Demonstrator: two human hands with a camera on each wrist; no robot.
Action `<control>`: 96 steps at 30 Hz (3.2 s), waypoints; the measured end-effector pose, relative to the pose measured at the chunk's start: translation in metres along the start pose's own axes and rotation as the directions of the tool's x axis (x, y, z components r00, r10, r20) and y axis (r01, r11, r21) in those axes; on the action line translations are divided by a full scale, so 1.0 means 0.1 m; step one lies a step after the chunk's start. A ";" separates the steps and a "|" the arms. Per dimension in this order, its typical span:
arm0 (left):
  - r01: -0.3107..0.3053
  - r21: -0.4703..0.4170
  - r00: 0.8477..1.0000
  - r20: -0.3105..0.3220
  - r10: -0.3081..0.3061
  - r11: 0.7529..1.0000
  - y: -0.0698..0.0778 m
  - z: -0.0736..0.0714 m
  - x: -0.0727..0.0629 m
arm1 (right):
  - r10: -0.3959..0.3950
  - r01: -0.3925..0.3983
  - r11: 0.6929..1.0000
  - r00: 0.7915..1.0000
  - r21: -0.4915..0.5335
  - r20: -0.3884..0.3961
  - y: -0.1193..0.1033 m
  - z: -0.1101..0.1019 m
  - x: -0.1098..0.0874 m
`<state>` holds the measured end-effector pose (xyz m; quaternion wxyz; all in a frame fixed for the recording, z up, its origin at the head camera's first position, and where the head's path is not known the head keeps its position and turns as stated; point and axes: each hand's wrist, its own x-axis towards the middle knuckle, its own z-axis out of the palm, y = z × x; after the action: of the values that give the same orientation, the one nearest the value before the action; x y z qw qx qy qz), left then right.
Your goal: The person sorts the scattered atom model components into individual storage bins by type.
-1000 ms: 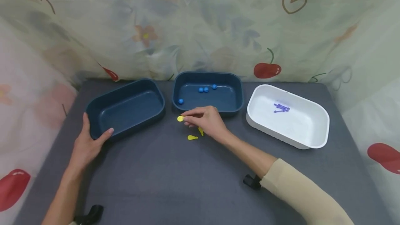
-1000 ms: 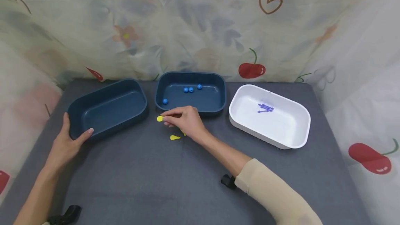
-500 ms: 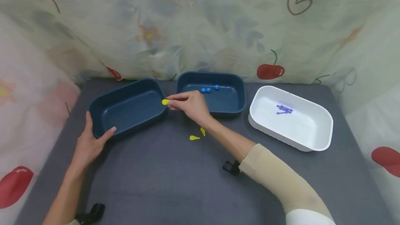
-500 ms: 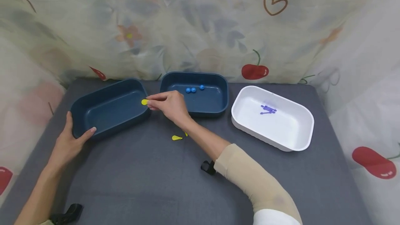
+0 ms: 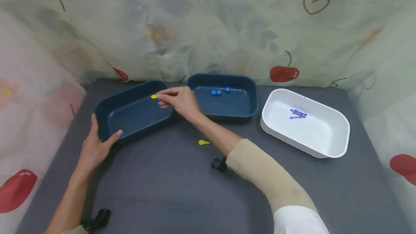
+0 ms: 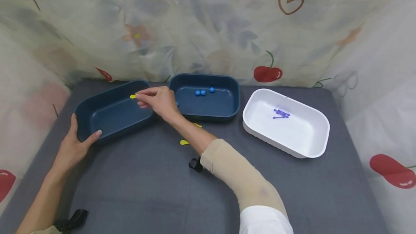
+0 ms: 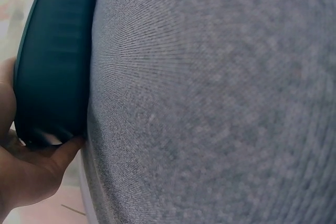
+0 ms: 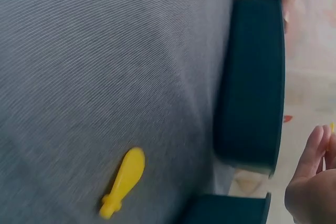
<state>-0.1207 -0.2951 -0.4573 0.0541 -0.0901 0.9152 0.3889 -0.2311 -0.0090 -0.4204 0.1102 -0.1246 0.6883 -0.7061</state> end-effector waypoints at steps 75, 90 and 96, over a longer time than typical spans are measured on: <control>0.026 0.017 0.998 -0.064 -0.025 1.000 -0.02 0.05 0.02 | 0.465 -0.434 0.802 0.885 -0.411 -0.027 0.40 0.94 0.82; 0.021 0.015 0.998 -0.055 -0.020 1.000 -0.01 0.05 0.03 | 0.434 -0.432 0.883 0.900 -0.182 -0.032 0.26 0.88 0.74; 0.018 0.011 0.998 -0.054 -0.017 1.000 0.00 0.05 0.06 | 0.322 -0.323 0.946 0.943 -0.008 0.082 0.15 0.71 0.73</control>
<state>-0.1263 -0.2928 -0.4617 0.0332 -0.1083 0.9177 0.3808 -0.2765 -0.1003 -0.4320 0.2528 -0.0391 0.6924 -0.6747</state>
